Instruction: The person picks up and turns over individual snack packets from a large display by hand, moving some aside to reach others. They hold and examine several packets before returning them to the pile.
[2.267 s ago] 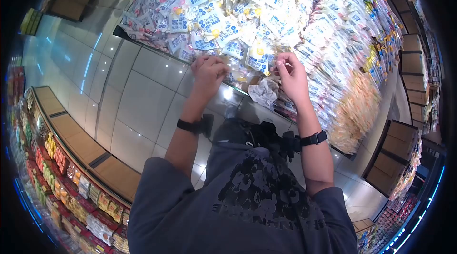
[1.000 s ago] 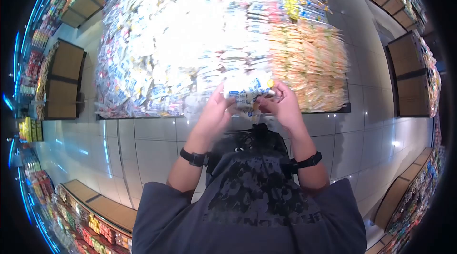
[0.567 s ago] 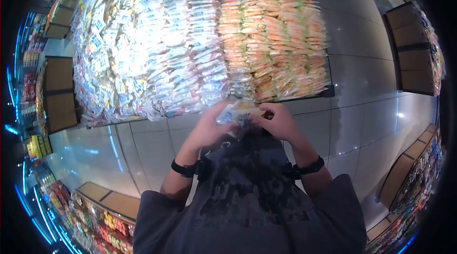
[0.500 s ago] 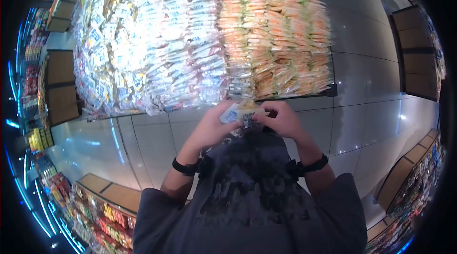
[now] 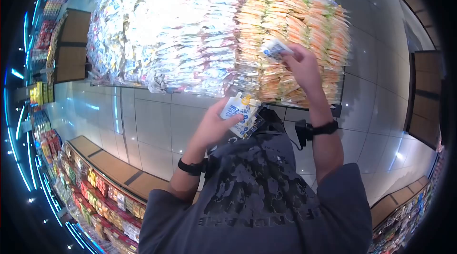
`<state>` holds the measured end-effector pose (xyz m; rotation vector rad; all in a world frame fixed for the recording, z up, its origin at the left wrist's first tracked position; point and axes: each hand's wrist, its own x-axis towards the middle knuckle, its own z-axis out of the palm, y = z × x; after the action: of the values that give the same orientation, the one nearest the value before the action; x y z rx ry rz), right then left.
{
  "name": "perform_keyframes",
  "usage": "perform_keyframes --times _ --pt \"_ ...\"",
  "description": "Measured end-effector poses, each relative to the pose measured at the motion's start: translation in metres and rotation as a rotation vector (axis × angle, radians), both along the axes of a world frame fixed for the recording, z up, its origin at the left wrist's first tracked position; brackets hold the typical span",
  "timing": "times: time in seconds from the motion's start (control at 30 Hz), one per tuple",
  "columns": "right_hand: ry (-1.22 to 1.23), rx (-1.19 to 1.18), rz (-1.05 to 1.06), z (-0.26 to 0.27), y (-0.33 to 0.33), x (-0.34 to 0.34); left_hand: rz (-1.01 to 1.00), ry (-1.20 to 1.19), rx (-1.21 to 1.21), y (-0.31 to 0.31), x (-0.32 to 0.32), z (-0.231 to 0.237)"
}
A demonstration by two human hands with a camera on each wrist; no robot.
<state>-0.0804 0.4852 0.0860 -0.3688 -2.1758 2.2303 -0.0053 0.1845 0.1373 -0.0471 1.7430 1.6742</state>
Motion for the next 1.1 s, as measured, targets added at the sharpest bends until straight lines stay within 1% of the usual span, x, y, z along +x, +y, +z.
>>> perform_keyframes --times 0.07,0.1,0.17,0.23,0.3,0.33,0.4,0.43,0.5,0.53,0.6,0.63,0.7,0.73,0.8,0.9,0.93,1.0,1.1 --pt "0.076 0.414 0.102 -0.012 -0.016 -0.019 0.032 -0.03 0.026 0.003 0.004 0.008" --pt "0.079 0.415 0.116 -0.014 -0.024 -0.025 0.051 -0.061 0.055 0.004 0.006 0.01" --pt "0.125 0.594 0.204 -0.017 -0.04 -0.034 0.072 -0.033 0.059 0.003 0.008 0.009" --pt "0.168 0.622 0.21 -0.024 -0.051 -0.037 0.097 -0.007 0.062 0.0 0.011 0.009" --pt "0.328 0.758 0.136 -0.029 -0.058 -0.04 0.089 0.039 -0.014 -0.004 0.011 0.008" --pt "0.334 0.757 0.15 -0.028 -0.062 -0.04 0.104 0.039 -0.013 -0.006 0.013 0.007" --pt "0.393 0.775 0.033 -0.024 -0.068 -0.037 0.125 0.066 -0.017 -0.009 0.014 0.005" --pt "0.4 0.777 0.045 -0.026 -0.069 -0.036 0.138 0.068 -0.013 -0.011 0.014 0.004" --pt "0.299 0.799 0.147 -0.031 -0.069 -0.032 0.132 0.121 -0.045 -0.014 0.015 0.003" --pt "0.305 0.8 0.157 -0.03 -0.068 -0.03 0.144 0.122 -0.043 -0.016 0.015 0.003" --pt "0.303 0.85 0.293 -0.027 -0.07 -0.028 0.114 0.132 -0.052 -0.02 0.015 0.001" --pt "0.312 0.85 0.299 -0.027 -0.072 -0.029 0.123 0.137 -0.052 -0.021 0.015 0.0" --pt "0.241 0.774 0.303 -0.027 -0.077 -0.032 0.126 0.16 -0.032 -0.021 0.014 0.0" --pt "0.249 0.775 0.305 -0.027 -0.079 -0.036 0.13 0.166 -0.031 -0.022 0.014 0.0" --pt "0.336 0.689 0.374 -0.029 -0.079 -0.044 0.097 0.157 -0.045 -0.022 0.014 0.0" --pt "0.27 0.751 0.415 -0.046 -0.075 -0.053 0.097 0.179 -0.048 -0.02 0.012 0.005" --pt "0.274 0.753 0.412 -0.046 -0.075 -0.054 0.096 0.185 -0.046 -0.02 0.01 0.005" --pt "0.292 0.831 0.396 -0.046 -0.077 -0.054 0.129 0.16 -0.033 -0.02 0.009 0.006" --pt "0.313 0.842 0.399 -0.053 -0.08 -0.057 0.15 0.148 -0.029 -0.017 0.005 0.005"
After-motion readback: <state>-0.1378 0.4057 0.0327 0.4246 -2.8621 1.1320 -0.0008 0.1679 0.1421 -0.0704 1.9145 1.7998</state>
